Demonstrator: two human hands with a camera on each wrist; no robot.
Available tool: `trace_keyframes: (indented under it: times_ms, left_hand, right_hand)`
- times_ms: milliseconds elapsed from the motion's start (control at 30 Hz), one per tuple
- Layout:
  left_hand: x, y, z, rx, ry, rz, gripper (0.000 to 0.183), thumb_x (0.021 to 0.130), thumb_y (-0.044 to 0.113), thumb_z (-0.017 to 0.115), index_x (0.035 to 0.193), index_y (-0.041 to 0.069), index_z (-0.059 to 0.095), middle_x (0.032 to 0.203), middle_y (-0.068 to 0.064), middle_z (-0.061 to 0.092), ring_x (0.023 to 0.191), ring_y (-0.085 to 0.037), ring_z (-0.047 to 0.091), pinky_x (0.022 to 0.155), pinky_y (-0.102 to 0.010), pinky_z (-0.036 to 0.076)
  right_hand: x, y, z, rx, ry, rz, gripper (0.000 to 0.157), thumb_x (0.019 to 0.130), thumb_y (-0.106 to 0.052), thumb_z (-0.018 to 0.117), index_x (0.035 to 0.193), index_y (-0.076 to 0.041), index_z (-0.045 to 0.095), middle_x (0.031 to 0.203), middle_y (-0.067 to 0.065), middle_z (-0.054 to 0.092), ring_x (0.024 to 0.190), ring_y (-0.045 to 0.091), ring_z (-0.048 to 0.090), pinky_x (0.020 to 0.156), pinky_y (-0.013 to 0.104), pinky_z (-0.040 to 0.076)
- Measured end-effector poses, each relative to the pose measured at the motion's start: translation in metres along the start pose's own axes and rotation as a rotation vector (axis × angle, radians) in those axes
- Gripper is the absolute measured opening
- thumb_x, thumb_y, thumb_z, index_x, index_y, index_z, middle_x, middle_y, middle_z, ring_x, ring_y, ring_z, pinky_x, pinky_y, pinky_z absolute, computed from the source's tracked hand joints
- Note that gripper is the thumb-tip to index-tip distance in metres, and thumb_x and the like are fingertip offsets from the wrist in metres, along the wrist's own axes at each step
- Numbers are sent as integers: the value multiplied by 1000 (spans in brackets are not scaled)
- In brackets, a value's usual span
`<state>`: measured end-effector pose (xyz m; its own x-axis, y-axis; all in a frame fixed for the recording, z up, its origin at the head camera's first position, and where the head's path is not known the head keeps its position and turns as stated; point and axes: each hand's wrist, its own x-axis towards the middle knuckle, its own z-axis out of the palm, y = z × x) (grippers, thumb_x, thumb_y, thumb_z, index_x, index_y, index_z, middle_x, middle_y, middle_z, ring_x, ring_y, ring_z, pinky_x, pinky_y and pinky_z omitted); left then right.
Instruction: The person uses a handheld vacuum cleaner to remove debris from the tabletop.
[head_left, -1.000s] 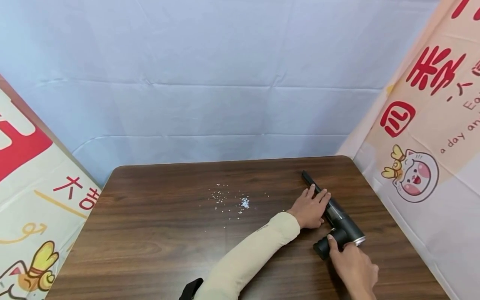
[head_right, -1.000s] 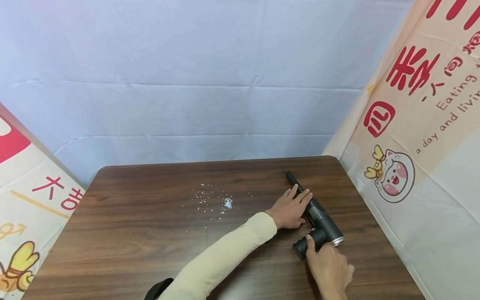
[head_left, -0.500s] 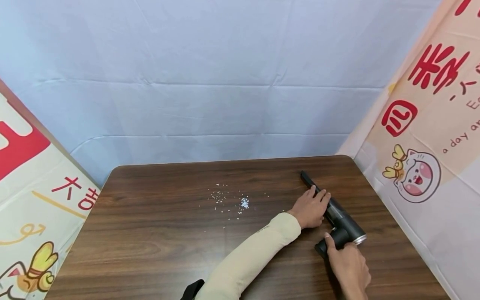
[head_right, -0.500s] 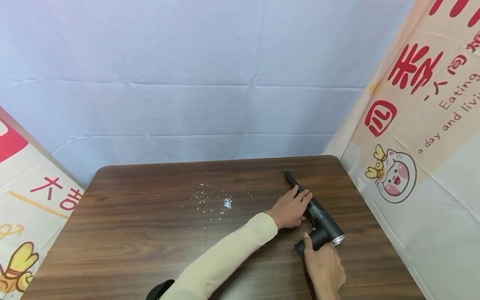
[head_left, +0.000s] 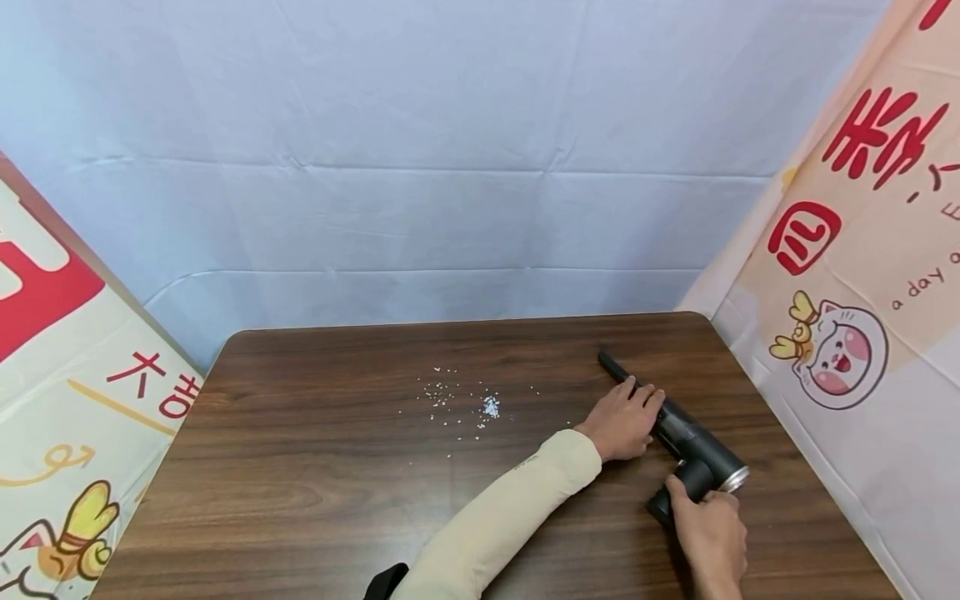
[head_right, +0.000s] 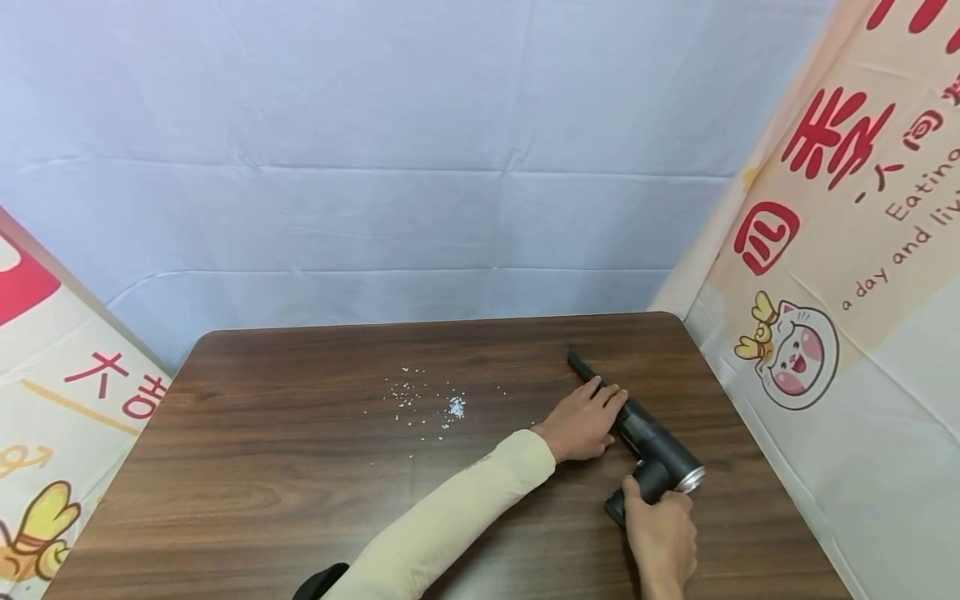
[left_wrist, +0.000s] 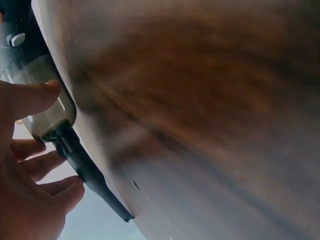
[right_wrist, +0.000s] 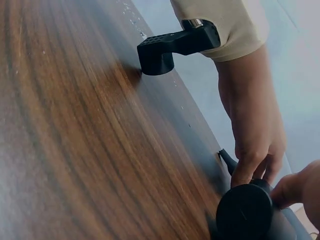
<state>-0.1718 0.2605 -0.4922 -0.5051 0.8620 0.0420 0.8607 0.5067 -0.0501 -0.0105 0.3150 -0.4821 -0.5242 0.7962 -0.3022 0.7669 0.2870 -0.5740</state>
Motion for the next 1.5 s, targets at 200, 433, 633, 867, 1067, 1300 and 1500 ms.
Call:
trace_keyframes:
  times_ms: [200,433,633,867,1067,1300,1500]
  left_hand:
    - [1,0,0,-13,22,-6,79,85,51,55,147,24,14,143,2,30,135,-24,21,107,-32,20]
    - [0,-3,2,-20,61,13,75,85,51,54,146,26,18,136,3,39,132,-21,28,108,-33,19]
    - [3,-5,1,-74,87,24,65,84,51,57,138,27,32,129,5,45,122,-14,40,106,-31,22]
    - [2,-5,-5,-93,37,0,63,85,51,54,136,22,33,126,5,44,117,-9,42,103,-25,25]
    - [-1,-4,-9,-168,27,-12,62,84,49,56,134,20,34,123,5,45,114,-7,42,102,-24,27]
    - [-3,3,-11,-203,3,-18,62,84,50,55,135,22,32,126,8,43,117,-5,40,100,-24,28]
    - [-6,9,-10,-215,-22,-18,63,84,51,55,136,24,31,128,11,41,119,-2,38,98,-23,30]
  right_hand:
    - [-1,3,-2,64,0,-9,93,77,-70,44,124,10,35,109,33,45,98,50,44,68,57,35]
    - [2,5,-6,120,20,-75,80,82,-57,52,121,12,40,111,35,51,97,45,47,74,52,38]
    - [5,6,-14,165,16,-126,62,84,-45,58,111,10,49,87,24,65,76,31,60,60,35,42]
    - [11,3,-18,487,-149,-131,68,86,-29,63,130,11,28,93,18,62,66,27,67,59,32,52]
    - [25,7,-31,785,-451,-38,59,85,-41,61,124,-4,35,90,8,62,78,25,66,73,41,51]
    - [59,29,-39,1264,-1216,-110,39,101,-29,27,118,-8,56,95,8,58,85,24,59,81,39,47]
    - [68,37,-37,1414,-1498,-126,50,102,-29,10,116,-2,50,91,10,53,79,23,50,76,37,42]
